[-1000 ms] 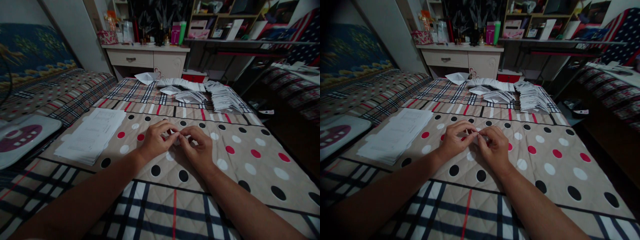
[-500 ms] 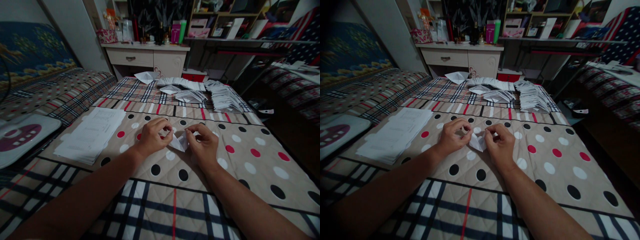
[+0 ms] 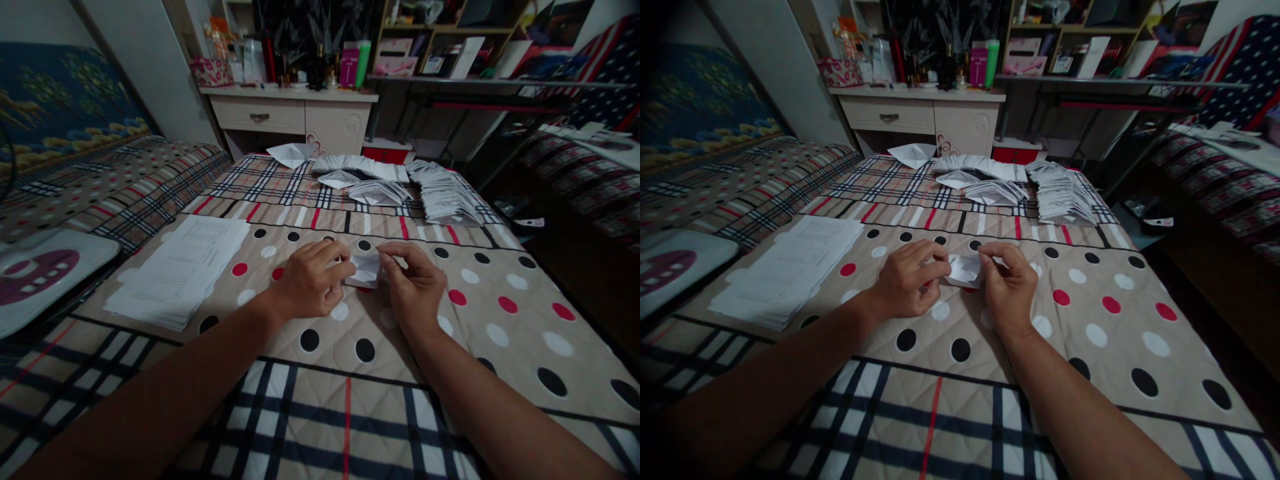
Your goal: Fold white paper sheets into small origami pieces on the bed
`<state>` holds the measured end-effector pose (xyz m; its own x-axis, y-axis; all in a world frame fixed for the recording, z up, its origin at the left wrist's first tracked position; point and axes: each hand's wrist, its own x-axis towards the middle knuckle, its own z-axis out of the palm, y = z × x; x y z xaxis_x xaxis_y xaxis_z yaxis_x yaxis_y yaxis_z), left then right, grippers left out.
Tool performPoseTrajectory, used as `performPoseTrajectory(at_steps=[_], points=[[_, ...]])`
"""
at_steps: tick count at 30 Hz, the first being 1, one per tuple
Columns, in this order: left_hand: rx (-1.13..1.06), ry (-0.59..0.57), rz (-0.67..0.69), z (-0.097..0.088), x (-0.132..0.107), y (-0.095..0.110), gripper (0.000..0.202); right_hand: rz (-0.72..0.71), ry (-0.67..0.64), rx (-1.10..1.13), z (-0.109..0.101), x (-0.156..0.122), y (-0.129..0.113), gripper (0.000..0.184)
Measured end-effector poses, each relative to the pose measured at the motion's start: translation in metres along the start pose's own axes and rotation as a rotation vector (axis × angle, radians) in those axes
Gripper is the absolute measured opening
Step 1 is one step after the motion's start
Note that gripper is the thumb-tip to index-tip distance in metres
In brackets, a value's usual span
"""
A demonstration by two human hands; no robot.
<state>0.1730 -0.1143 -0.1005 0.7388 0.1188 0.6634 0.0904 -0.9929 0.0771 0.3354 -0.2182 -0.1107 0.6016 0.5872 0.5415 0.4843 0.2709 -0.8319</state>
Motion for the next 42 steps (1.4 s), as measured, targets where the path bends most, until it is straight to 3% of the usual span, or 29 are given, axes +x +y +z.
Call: performPoseTrajectory(at_steps=[3, 7, 11, 16, 23, 29, 33, 38, 42], points=[[-0.013, -0.089, -0.011, 0.001, 0.000, 0.003, 0.013, 0.052, -0.023, 0.017, 0.002, -0.001, 0.002, 0.008], [-0.018, -0.166, -0.013, 0.005, 0.000, 0.002, 0.024, 0.185, -0.069, 0.000, 0.002, -0.001, 0.003, 0.011], [-0.015, -0.184, -0.055, 0.007, -0.003, -0.006, 0.017, 0.250, -0.071, -0.103, -0.001, 0.005, 0.006, 0.010], [0.000, -0.194, -0.118, 0.004, -0.003, -0.011, 0.018, 0.205, -0.098, -0.224, -0.009, 0.009, 0.015, 0.018], [0.051, -0.277, -0.160, 0.006, 0.000, 0.002, 0.028, -0.042, -0.381, -0.407, -0.010, 0.002, 0.015, 0.030], [0.091, -0.270, -0.157, 0.005, 0.000, -0.001, 0.019, -0.007, -0.407, -0.422, -0.009, 0.002, 0.011, 0.031], [0.091, -0.177, -0.169, 0.008, -0.005, -0.016, 0.015, 0.105, -0.387, -0.371, -0.010, 0.004, 0.008, 0.021], [-0.086, -0.091, -0.286, 0.015, -0.009, -0.027, 0.013, 0.171, -0.426, -0.347, -0.007, 0.004, 0.012, 0.024], [-0.149, -0.103, -0.454, 0.014, -0.007, -0.023, 0.019, 0.205, -0.415, -0.228, -0.006, 0.002, 0.016, 0.012]])
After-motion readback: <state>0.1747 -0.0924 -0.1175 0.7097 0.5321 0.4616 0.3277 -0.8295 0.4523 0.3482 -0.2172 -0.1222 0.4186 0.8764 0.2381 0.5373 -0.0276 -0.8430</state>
